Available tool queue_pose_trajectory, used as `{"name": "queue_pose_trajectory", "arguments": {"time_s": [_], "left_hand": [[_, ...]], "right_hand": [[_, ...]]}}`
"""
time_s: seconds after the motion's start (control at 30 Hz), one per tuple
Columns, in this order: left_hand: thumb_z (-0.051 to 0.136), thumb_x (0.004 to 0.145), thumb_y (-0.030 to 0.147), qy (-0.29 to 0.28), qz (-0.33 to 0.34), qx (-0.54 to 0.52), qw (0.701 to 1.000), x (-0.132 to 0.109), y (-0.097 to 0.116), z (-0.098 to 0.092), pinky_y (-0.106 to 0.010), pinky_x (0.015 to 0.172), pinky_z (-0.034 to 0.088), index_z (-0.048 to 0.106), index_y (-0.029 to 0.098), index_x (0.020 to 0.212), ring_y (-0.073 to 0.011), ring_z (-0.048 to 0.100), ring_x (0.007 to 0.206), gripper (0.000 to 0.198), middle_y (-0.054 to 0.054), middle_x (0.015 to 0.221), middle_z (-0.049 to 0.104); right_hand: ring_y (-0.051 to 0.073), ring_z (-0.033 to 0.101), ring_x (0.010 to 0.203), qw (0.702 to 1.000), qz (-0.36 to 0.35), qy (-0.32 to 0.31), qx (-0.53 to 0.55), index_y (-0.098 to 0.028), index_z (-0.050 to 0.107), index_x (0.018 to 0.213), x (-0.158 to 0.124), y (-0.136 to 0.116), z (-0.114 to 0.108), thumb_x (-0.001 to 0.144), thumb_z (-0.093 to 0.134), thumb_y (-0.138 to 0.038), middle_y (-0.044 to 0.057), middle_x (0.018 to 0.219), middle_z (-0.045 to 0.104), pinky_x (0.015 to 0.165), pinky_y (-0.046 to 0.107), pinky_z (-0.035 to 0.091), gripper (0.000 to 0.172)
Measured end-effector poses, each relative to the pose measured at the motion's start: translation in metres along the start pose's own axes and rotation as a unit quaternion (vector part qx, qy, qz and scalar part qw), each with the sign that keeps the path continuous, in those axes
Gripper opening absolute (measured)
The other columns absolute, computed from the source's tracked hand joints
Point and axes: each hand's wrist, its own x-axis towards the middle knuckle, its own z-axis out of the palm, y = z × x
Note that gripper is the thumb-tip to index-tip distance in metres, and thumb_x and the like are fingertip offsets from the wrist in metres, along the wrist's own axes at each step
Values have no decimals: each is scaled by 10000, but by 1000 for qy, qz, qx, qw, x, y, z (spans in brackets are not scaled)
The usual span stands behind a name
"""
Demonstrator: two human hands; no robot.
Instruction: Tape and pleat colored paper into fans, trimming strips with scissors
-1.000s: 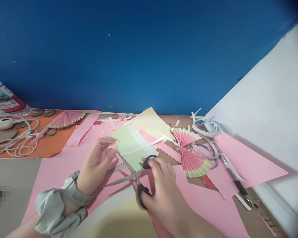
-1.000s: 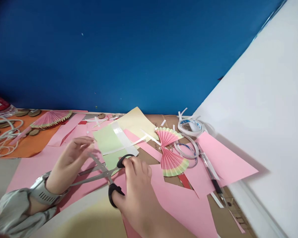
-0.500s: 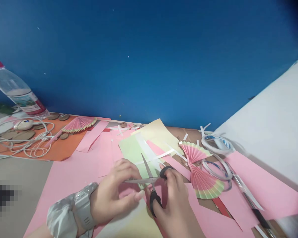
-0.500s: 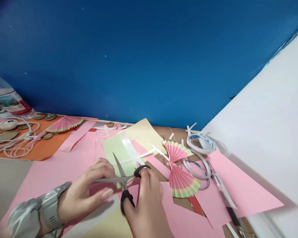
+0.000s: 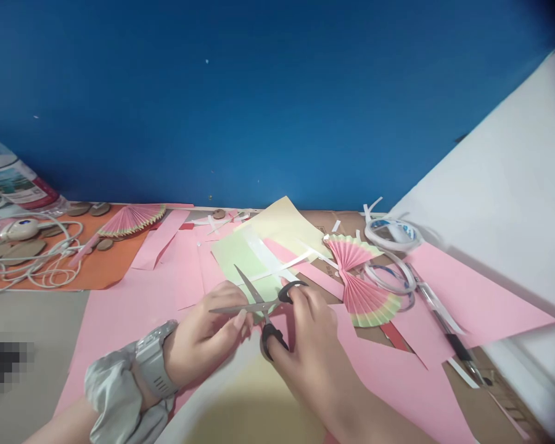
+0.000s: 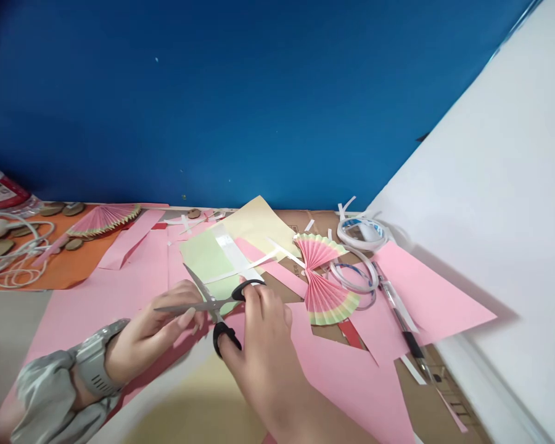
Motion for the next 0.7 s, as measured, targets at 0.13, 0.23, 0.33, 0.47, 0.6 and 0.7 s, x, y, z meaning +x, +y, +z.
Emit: {"name": "queue_pose_trajectory", "arguments": {"time_s": [0.13,0.23,0.33,0.47,0.6,0.7], "left_hand": [[410,892,175,-6,-6,-8,1000,-2,0,-2,-334,725,428,612,164,780,-186,535,763,231,-55,732,602],[421,883,174,-8,-5,-12,1000,-3,1,-2,-330,734,437,609,171,786,-183,544,772,211,-49,744,605],[456,892,193,-3,-9,-9,1000,-3,0,-2,-328,776,445,610,175,850,-183,560,821,161,-52,809,621],[530,881,215,14,-29,4,999,-3,-1,0,-305,774,449,597,176,868,-176,578,825,78,-49,833,627],[551,875,200,7,-32,12,999,1,3,-1,-278,752,439,634,176,786,-159,589,769,124,-35,770,659],[542,881,199,0,-35,10,999,3,6,-2,-277,748,436,657,178,770,-159,593,759,161,-35,764,675]], "right_hand": [[252,427,1020,1000,7,2,5,-250,420,1088,-1,0,-1,785,528,-193,44,1076,453,863,420,364,327],[252,426,1023,1000,11,-3,10,-252,418,1081,-1,-1,-2,785,523,-195,43,1082,452,870,421,367,319],[251,425,1033,999,24,-10,29,-255,406,1088,0,-1,-3,789,517,-198,47,1097,443,871,419,384,323],[260,427,1056,997,44,5,69,-248,359,1130,3,1,-6,808,512,-239,69,1098,423,866,418,410,357],[265,432,1066,996,39,13,80,-235,347,1145,5,3,-6,802,503,-233,79,1085,417,886,429,403,377],[266,436,1070,996,38,13,82,-237,344,1147,4,3,-6,801,498,-235,82,1091,417,881,430,406,379]]}}
